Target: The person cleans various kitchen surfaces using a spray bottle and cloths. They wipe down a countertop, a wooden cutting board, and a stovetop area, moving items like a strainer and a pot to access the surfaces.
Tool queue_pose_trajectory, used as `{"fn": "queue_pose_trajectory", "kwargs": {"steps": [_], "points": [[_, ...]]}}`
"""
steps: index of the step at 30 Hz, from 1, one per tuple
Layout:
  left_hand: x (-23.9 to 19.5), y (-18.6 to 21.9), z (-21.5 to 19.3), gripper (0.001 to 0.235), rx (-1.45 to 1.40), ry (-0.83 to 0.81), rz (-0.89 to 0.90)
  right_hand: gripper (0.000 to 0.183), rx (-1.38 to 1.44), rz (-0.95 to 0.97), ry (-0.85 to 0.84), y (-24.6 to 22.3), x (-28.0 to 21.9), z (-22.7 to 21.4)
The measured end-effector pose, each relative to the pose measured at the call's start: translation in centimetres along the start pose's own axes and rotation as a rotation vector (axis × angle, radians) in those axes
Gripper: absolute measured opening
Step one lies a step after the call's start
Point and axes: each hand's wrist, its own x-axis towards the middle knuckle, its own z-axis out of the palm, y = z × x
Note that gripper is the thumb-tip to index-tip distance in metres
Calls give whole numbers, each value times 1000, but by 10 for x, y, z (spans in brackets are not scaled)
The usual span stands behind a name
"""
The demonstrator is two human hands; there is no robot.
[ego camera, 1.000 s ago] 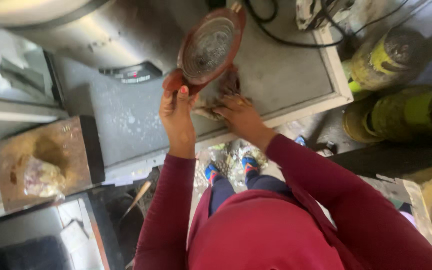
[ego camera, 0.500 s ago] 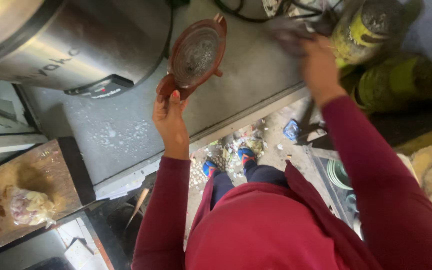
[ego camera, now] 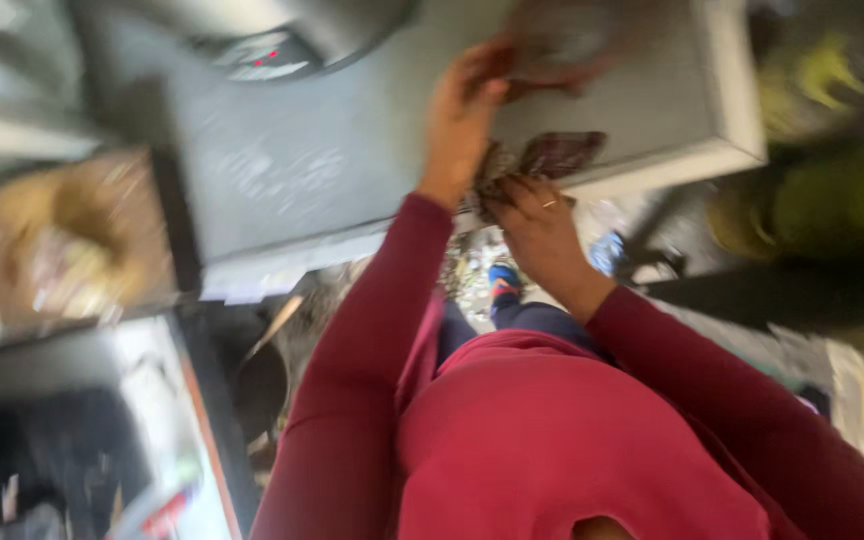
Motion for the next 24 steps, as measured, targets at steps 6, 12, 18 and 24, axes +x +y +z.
{"fn": "queue_pose_trajectory", "kwargs": {"steps": [6,12,18,24], "points": [[-36,39,-11,61,109,148,-73,48,-23,-183,-244,-21,50,21],[-154,110,-95,44,269,477,5,60,-35,-261,-257,-46,103,85],[-275,152,-180,32,98,928,-50,59,-7,-259,-180,-79,186,182],[-328,175,-239,32,194,1056,-145,56,-50,-57,-109,-133,280,269]]}}
